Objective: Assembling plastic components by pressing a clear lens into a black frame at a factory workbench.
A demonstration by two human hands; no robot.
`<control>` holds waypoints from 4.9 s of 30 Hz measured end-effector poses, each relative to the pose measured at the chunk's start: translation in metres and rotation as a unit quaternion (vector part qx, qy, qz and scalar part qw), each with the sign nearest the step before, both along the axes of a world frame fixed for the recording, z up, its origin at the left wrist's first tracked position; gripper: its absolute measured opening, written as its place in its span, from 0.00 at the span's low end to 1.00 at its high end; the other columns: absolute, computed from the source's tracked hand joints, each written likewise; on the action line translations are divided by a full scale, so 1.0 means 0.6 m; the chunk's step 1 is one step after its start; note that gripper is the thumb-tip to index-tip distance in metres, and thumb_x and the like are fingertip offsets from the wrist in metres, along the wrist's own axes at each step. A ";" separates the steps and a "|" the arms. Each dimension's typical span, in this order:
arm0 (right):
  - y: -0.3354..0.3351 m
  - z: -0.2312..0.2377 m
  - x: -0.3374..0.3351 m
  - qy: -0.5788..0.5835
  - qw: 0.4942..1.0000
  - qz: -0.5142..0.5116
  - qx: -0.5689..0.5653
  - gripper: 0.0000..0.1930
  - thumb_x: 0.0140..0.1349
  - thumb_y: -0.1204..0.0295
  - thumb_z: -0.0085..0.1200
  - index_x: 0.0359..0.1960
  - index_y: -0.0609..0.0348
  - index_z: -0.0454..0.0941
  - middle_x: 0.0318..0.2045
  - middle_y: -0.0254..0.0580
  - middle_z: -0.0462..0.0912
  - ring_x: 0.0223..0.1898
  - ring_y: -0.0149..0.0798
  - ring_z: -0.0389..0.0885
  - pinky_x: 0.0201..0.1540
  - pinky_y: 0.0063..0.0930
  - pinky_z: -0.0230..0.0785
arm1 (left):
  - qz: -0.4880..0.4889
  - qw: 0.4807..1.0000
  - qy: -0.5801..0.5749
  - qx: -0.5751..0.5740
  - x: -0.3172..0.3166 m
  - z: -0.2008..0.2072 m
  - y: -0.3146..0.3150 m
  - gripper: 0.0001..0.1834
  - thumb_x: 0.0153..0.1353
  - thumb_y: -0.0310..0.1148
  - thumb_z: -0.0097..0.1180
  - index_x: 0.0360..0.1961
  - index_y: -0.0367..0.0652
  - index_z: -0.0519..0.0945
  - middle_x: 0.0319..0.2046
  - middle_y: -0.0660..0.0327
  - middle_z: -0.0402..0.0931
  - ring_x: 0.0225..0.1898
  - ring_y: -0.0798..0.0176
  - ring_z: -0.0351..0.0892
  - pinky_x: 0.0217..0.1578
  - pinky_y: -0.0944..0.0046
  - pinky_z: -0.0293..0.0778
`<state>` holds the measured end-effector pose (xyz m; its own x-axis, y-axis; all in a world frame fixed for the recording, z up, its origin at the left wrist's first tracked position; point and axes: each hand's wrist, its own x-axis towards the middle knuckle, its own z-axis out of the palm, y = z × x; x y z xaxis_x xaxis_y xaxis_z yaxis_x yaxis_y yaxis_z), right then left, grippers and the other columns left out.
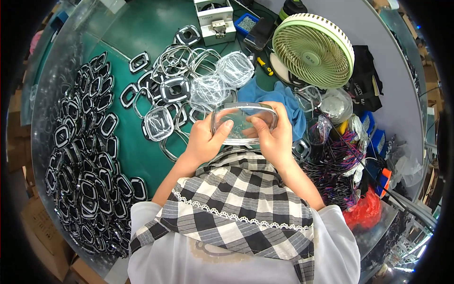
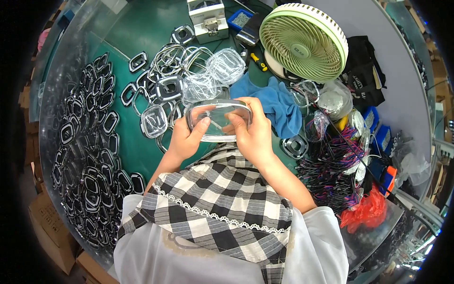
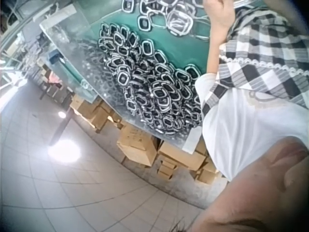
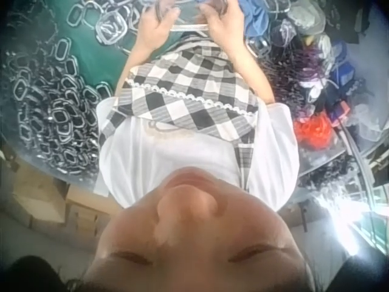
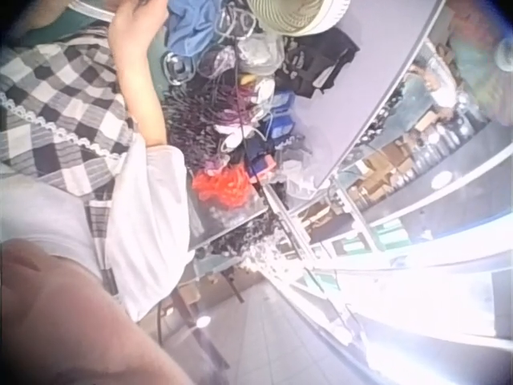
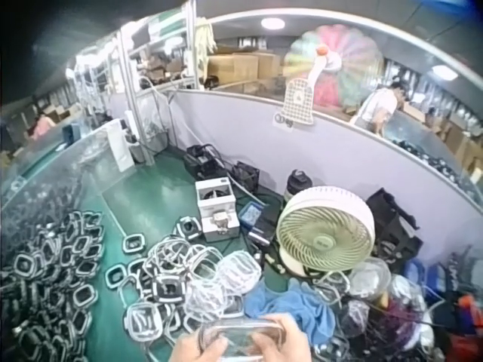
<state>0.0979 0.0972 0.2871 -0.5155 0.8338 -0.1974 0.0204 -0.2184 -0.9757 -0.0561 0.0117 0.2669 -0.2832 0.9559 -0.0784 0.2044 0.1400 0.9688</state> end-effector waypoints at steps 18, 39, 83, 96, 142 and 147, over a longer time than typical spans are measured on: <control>0.005 -0.024 -0.019 -0.129 0.977 0.005 0.170 0.23 0.54 0.79 0.56 0.52 0.59 0.64 0.38 0.47 0.78 0.33 0.41 0.82 0.31 0.28 0.73 | 0.044 0.997 0.038 -0.056 -0.022 -0.011 0.000 0.15 0.64 0.37 0.47 0.41 0.37 0.78 0.26 0.60 0.78 0.30 0.69 0.75 0.34 0.68 0.69; 0.013 -0.086 -0.054 0.020 0.971 0.234 -0.043 0.19 0.61 0.69 0.55 0.52 0.64 0.68 0.40 0.40 0.79 0.44 0.30 0.75 0.47 0.25 0.68 | 0.199 0.977 -0.072 -0.010 -0.037 -0.052 -0.111 0.18 0.65 0.36 0.47 0.47 0.32 0.75 0.35 0.56 0.80 0.28 0.73 0.75 0.30 0.72 0.71; 0.032 -0.063 0.095 -0.053 0.978 0.171 0.105 0.32 0.56 0.60 0.57 0.61 0.50 0.60 0.53 0.45 0.70 0.51 0.40 0.70 0.54 0.33 0.62 | -0.080 0.976 -0.183 -0.084 -0.043 -0.009 -0.058 0.11 0.64 0.30 0.48 0.44 0.34 0.76 0.38 0.56 0.77 0.37 0.63 0.75 0.40 0.63 0.71; -0.020 -0.039 0.171 0.100 0.976 0.083 0.177 0.52 0.41 0.50 0.67 0.66 0.51 0.49 0.43 0.44 0.70 0.45 0.37 0.70 0.44 0.28 0.64 | -0.214 0.965 -0.053 -0.142 0.028 0.009 0.029 0.16 0.65 0.36 0.48 0.43 0.32 0.77 0.40 0.52 0.77 0.38 0.61 0.75 0.40 0.62 0.70; -0.006 -0.015 0.187 -0.018 0.999 -0.025 -0.009 0.18 0.60 0.59 0.53 0.44 0.62 0.71 0.35 0.43 0.78 0.35 0.31 0.75 0.36 0.28 0.66 | -0.134 0.965 -0.224 -0.024 0.105 -0.082 0.054 0.18 0.68 0.45 0.41 0.40 0.39 0.72 0.40 0.57 0.72 0.39 0.62 0.74 0.42 0.63 0.72; -0.013 -0.058 0.181 0.161 0.979 -0.014 -0.125 0.22 0.62 0.54 0.50 0.50 0.57 0.68 0.37 0.38 0.75 0.40 0.27 0.71 0.41 0.25 0.65 | -0.039 0.966 -0.254 -0.041 0.107 -0.087 0.059 0.18 0.68 0.43 0.42 0.43 0.37 0.72 0.41 0.57 0.73 0.42 0.62 0.74 0.44 0.63 0.72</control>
